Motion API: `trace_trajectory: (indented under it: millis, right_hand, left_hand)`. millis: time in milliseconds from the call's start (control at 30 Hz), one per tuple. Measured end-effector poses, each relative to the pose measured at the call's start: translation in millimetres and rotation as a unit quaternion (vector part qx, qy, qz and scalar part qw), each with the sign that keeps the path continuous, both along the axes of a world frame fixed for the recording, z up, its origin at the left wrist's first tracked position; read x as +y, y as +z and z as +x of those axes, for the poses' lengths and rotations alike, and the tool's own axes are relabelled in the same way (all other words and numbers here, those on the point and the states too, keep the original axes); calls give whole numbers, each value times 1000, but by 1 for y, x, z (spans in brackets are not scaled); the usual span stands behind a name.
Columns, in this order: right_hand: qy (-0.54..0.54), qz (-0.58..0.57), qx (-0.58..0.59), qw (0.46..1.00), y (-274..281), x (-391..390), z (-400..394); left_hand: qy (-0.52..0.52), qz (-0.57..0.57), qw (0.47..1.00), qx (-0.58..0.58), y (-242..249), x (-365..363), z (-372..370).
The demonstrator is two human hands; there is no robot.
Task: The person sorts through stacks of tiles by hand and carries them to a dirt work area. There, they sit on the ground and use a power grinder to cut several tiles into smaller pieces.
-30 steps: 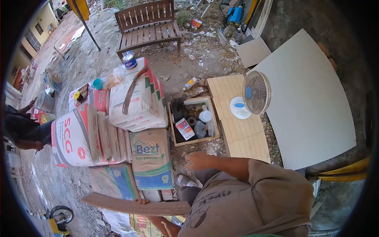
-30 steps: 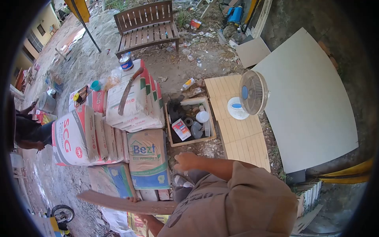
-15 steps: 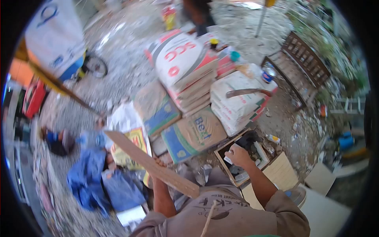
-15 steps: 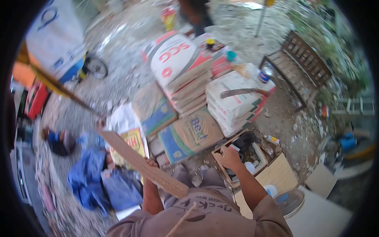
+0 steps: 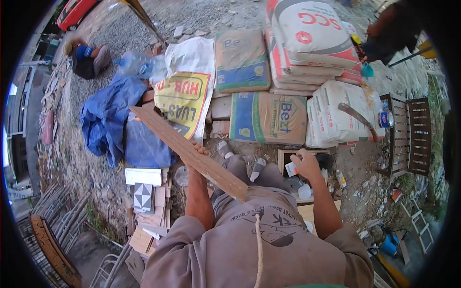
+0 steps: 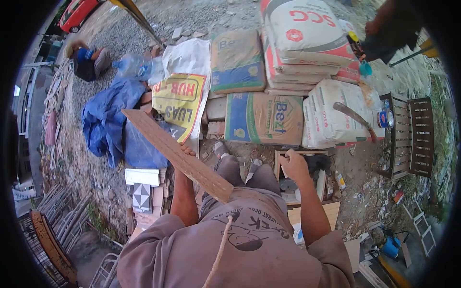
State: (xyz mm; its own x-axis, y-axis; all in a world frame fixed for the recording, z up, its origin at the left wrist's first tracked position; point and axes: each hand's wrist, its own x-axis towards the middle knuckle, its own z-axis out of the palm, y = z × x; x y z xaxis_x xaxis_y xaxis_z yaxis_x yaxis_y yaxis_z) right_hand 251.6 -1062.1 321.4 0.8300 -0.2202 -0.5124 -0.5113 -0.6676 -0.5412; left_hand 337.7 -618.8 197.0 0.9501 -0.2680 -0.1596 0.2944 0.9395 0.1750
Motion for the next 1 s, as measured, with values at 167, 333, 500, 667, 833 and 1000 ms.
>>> trace_trajectory:
  millis: [167,333,500,667,833,1000]
  right_hand:
    - [-23,-3,-7,1000,3,29,53]
    - [-32,-34,17,999,-5,60,98]
    - [-90,-63,5,994,-31,74,116]
    - [-90,-99,78,988,-56,77,134]
    - [-67,-98,73,990,-78,97,216]
    - [-50,-70,61,994,-91,120,341]
  left_hand:
    - [22,-64,998,13,-18,34,36]
    - [12,-38,998,58,-17,85,90]
    - [22,118,980,159,27,130,170]
    - [63,353,905,230,104,129,252]
    - [7,390,900,194,123,148,329]
    - [-47,397,884,243,129,142,430]
